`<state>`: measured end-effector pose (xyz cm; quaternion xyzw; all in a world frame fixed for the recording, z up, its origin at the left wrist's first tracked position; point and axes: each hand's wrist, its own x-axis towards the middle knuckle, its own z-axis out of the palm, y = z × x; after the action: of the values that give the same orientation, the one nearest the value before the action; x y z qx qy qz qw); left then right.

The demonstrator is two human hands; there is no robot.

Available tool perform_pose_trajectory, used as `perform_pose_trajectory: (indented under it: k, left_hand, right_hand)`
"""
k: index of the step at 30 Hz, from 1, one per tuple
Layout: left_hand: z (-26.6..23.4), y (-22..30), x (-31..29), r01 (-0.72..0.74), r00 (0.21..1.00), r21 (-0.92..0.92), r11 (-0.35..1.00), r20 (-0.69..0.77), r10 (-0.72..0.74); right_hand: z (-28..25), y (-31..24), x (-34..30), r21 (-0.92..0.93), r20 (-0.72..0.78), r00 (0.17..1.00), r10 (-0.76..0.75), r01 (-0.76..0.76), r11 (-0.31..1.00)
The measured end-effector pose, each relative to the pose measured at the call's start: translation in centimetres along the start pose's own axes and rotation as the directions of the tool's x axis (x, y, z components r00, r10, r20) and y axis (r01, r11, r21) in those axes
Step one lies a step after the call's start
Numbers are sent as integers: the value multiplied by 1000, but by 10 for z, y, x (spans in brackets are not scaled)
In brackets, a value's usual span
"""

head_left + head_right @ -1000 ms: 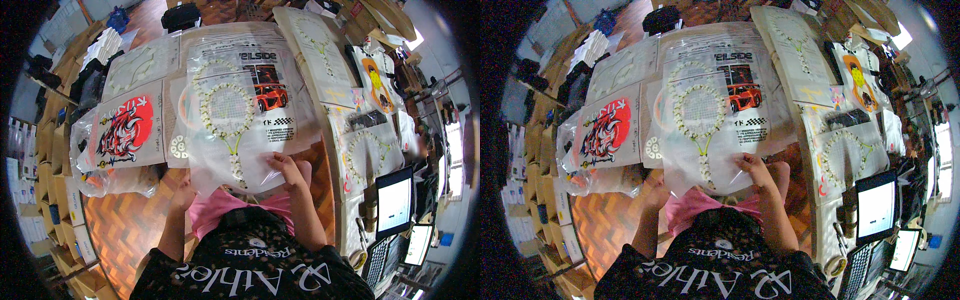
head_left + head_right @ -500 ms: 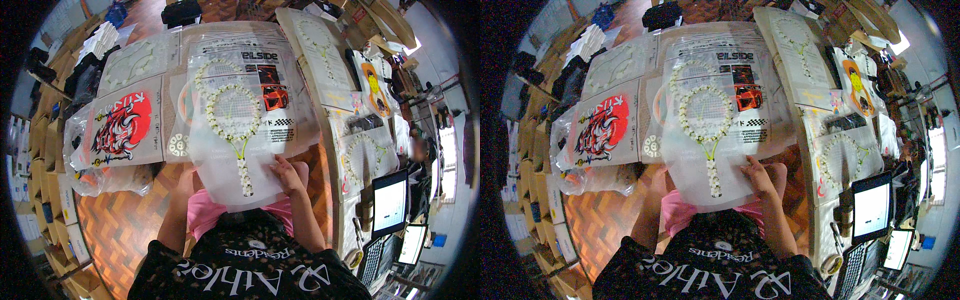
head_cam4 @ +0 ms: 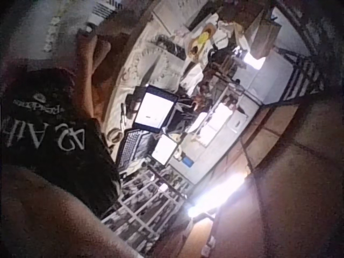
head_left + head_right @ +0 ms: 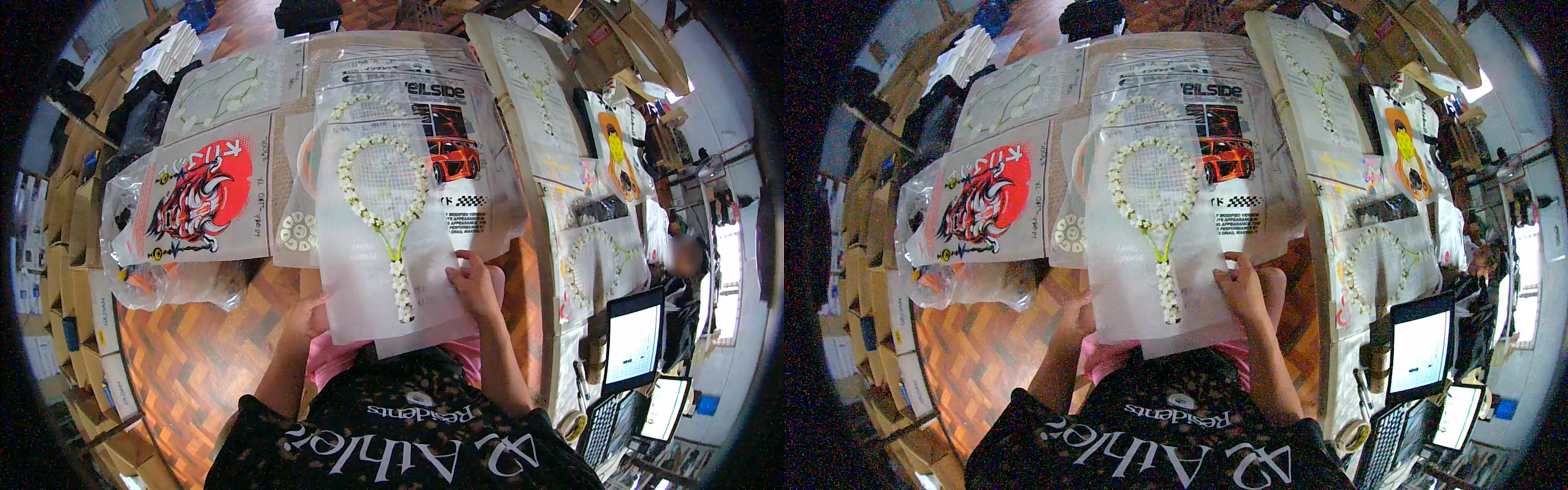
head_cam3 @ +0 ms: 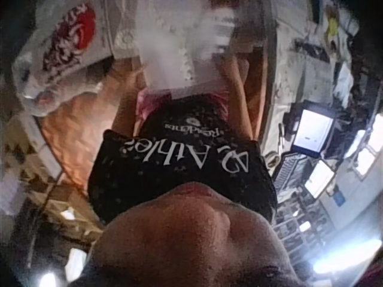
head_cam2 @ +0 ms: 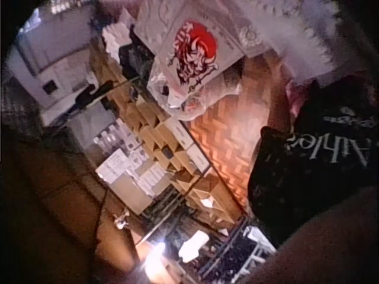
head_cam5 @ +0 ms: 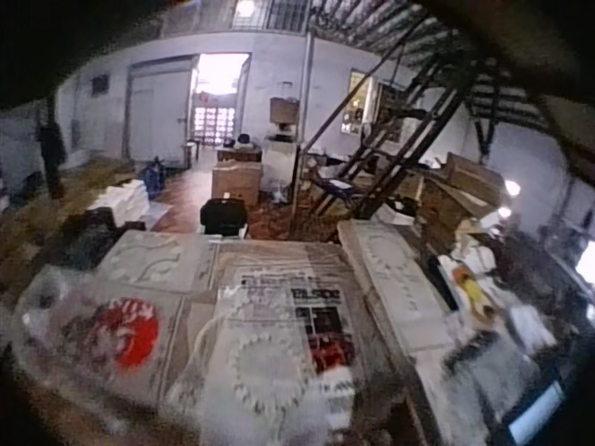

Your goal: The person sorts and organizes various printed garment transfers by picking them up from a pile, turning them over, and stacking them onto different piles on the table.

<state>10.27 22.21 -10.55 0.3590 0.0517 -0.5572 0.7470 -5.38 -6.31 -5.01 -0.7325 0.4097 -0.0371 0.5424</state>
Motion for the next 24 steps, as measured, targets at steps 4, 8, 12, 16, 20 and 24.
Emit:
perform_pose_trajectory:
  k: [4,8,12,16,20,24]
  left_hand:
    - [-10,-8,1,138,976,213,967,-197,-96]
    - [-19,-26,-5,-78,994,-78,994,69,84]
    - [28,-18,-20,-77,893,-559,826,330,307]
    - [43,-15,-20,-43,908,-507,861,340,246]
    - [35,-17,-2,-116,967,-260,959,191,169]
    - [36,-10,10,-134,989,6,991,61,133]
  right_hand:
    - [5,-19,-11,97,-50,998,-26,31,995]
    - [0,-29,-15,170,55,991,-122,111,979]
    - [-15,-12,-14,481,249,965,79,-194,855]
    - [-1,3,-22,216,183,983,-16,-24,976]
    - [-1,18,-16,192,261,964,-53,2,981]
    - [2,20,-20,86,223,971,-91,74,994]
